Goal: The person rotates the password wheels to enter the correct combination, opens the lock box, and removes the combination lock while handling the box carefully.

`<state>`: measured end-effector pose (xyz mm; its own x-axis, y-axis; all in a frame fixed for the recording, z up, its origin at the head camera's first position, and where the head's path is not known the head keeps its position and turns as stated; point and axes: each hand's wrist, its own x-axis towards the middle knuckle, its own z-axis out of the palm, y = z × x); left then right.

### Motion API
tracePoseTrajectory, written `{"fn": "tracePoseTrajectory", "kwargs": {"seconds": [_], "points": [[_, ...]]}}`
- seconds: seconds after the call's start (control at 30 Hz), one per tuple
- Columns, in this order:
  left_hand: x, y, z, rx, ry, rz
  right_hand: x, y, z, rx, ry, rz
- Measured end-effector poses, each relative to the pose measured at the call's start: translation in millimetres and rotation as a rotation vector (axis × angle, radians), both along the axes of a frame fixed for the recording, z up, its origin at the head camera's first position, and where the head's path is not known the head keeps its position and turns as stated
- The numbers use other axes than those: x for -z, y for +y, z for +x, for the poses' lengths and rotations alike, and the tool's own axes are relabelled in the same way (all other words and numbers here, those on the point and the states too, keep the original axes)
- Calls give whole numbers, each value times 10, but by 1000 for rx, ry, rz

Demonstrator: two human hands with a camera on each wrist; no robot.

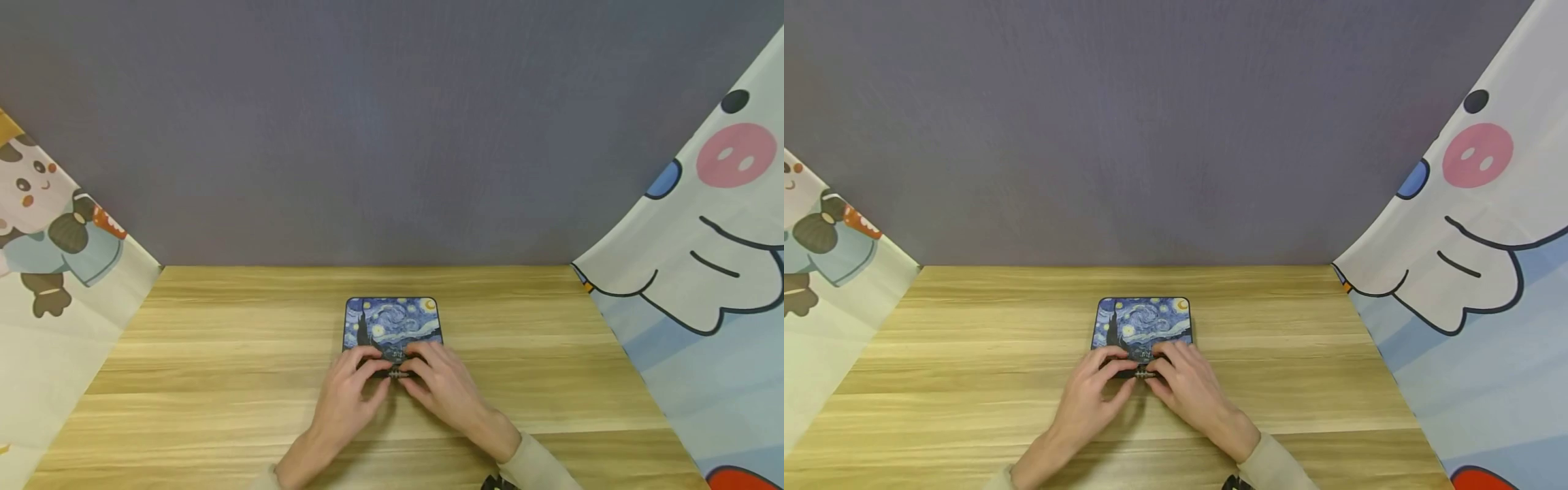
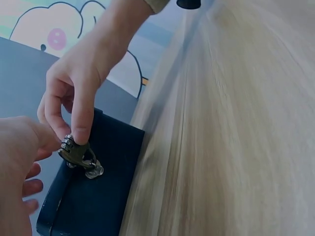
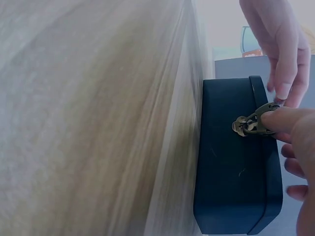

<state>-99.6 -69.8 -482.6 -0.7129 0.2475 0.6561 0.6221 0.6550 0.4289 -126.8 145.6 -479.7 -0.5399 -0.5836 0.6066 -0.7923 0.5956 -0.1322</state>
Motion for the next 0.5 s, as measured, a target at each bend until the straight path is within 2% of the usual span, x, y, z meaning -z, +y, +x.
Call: {"fn": "tracePoseTrajectory", "kwargs": {"seconds": [0.17, 0.5], "points": [[37, -18, -30, 27, 12, -33, -17, 2, -2, -6, -37, 0], [58, -31, -78, 63, -1, -47, -4, -10, -15, -26, -39, -21]]}}
